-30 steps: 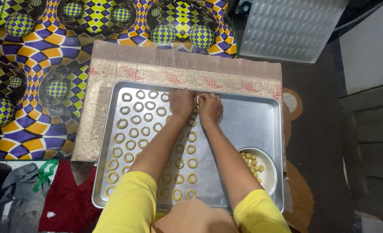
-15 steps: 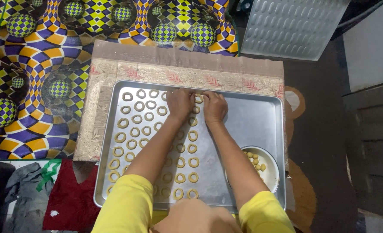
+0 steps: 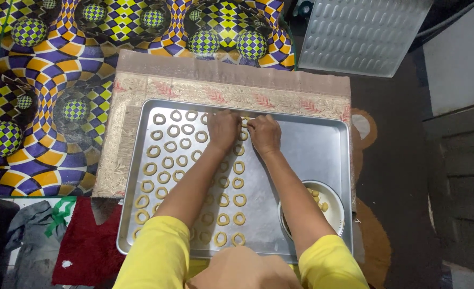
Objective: Shaping small pieces of dough into rings by hand and placing them on a metal baking tray.
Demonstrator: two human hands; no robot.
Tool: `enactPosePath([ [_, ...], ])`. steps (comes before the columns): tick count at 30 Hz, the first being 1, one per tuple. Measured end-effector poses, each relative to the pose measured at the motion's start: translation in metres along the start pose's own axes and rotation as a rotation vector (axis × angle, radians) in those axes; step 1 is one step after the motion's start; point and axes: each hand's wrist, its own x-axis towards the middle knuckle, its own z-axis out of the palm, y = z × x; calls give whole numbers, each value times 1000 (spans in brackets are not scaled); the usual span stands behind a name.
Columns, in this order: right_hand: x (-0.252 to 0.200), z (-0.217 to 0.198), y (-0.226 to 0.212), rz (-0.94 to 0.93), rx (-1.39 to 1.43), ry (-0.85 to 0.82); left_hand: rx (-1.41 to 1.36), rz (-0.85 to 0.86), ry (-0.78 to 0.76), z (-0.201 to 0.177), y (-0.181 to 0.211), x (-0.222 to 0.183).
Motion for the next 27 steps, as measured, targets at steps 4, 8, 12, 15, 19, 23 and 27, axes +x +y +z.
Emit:
enactPosePath([
  [4,0,0,0,-1,6,-13,-4,-16,1,8,-4,0],
  [8,-2,-17,7,60,17,-65,-136,-117,24,-18,-6,-5],
  [12,-16,-53,22,160,52,-121,-373,-284,143,-50,-21,-26],
  [15,-55,-96,34,126,185,2,-661,-408,182,-81,-35,-70],
  [19,-126,-143,48,226,230,11,-834,-542,123,-111,-33,-144],
  [23,-196,-173,54,307,161,-12,-1007,-665,33,-109,-26,-206],
  [27,-239,-165,68,292,-83,-117,-1066,-698,9,-106,-19,-241],
])
